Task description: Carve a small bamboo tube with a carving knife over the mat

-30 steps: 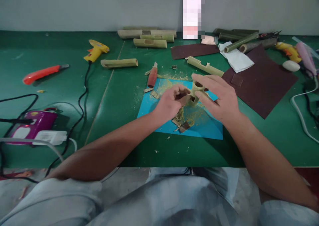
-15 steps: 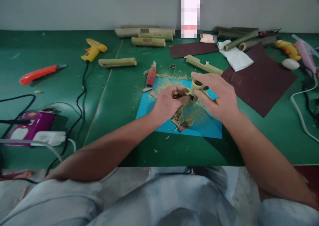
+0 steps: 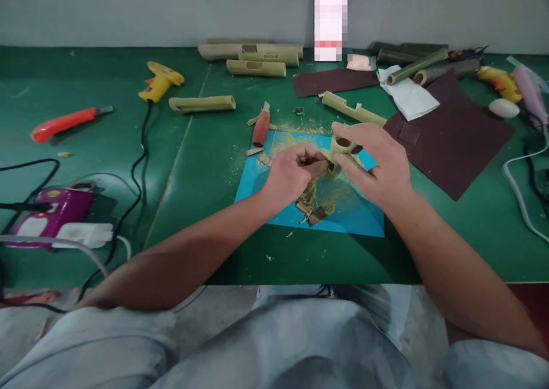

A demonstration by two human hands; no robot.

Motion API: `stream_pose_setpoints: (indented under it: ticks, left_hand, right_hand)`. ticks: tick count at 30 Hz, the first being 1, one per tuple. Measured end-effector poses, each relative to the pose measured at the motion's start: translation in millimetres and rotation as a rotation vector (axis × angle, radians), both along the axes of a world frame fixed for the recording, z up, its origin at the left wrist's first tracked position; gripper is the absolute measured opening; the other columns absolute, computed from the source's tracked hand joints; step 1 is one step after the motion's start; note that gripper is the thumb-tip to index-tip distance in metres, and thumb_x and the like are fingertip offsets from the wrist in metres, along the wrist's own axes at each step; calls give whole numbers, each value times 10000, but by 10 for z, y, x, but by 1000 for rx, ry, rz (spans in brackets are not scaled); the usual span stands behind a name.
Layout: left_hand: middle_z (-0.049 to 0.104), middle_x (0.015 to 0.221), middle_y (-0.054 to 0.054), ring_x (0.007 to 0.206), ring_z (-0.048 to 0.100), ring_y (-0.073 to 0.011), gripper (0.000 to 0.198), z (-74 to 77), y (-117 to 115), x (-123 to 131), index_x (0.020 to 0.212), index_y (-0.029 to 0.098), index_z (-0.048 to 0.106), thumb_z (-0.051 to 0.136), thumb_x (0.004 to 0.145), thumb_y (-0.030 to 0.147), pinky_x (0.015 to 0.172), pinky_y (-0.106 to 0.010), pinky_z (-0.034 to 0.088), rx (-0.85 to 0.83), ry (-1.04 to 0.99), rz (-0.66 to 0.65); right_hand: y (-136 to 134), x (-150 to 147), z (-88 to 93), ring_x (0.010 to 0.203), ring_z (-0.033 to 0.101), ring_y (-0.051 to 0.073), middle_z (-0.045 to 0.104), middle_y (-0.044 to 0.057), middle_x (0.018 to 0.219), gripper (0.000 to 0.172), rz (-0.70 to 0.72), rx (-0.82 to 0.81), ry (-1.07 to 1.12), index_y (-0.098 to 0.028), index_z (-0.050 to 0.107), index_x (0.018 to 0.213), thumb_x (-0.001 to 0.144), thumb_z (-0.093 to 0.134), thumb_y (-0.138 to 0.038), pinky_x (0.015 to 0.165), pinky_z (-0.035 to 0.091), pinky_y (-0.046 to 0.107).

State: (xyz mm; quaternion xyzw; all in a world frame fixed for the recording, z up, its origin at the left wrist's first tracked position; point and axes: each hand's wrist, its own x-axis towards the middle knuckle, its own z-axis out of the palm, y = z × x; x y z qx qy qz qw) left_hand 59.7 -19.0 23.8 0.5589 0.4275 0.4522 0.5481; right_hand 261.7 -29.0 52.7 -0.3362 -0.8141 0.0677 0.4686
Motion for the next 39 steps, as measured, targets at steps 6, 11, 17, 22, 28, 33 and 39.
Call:
stream_pose_setpoints:
  ticks: [6, 11, 17, 22, 28, 33, 39]
  left_hand:
    - [629, 620, 15, 533, 505, -97, 275, 46, -5, -4, 701, 193, 681, 893, 773, 354, 496, -240, 363, 47, 81, 4]
    - [636, 619, 19, 536, 514, -93, 217, 60, 18, -2, 697, 186, 681, 864, 779, 268, 500, -227, 380, 95, 128, -13]
    - [656, 621, 18, 534, 555, -101, 200, 77, 7, -1, 721, 187, 677, 834, 816, 265, 502, -223, 411, 59, 153, 30]
    - [635, 578, 27, 503, 542, -100, 236, 84, 7, -5, 718, 189, 685, 871, 798, 309, 474, -226, 394, 52, 176, -34]
    - [635, 576, 20, 500, 539, -100, 280, 63, 20, -16, 729, 189, 695, 892, 792, 378, 475, -229, 383, 44, 157, -38]
    - [617, 568, 30, 503, 512, -89, 301, 58, 29, -16, 699, 191, 667, 906, 768, 361, 476, -221, 368, 65, 138, -2]
    - [613, 556, 29, 477, 506, -90, 286, 85, 64, -58, 703, 193, 681, 914, 736, 355, 454, -224, 363, -6, 161, -131]
  right_hand:
    - [14, -9, -18, 1137, 736, 266, 765, 37, 1259, 431, 7, 9, 9, -359, 645, 1433, 1011, 639, -267, 983, 652, 474]
    - [10, -15, -14, 1117, 737, 266, 768, 36, 1237, 415, 0, 9, 0, -352, 650, 1420, 1012, 640, -282, 979, 652, 481]
    - [17, -15, -16, 1105, 740, 269, 770, 38, 1215, 421, 7, 16, 18, -352, 644, 1415, 1003, 651, -266, 955, 658, 490]
    - [25, -21, -17, 1092, 746, 263, 777, 32, 1202, 381, 8, 48, 8, -348, 653, 1395, 1019, 639, -292, 925, 660, 473]
    - [11, -33, -6, 1063, 743, 247, 770, 48, 1185, 413, 45, 44, 55, -337, 650, 1418, 1015, 639, -248, 924, 653, 456]
    - [4, -27, 4, 1061, 734, 247, 771, 52, 1185, 384, 33, -11, 44, -330, 671, 1387, 1010, 640, -260, 929, 648, 455]
    - [12, -19, -8, 1076, 731, 257, 770, 52, 1190, 377, 35, -33, 43, -325, 678, 1377, 1005, 636, -279, 943, 646, 469]
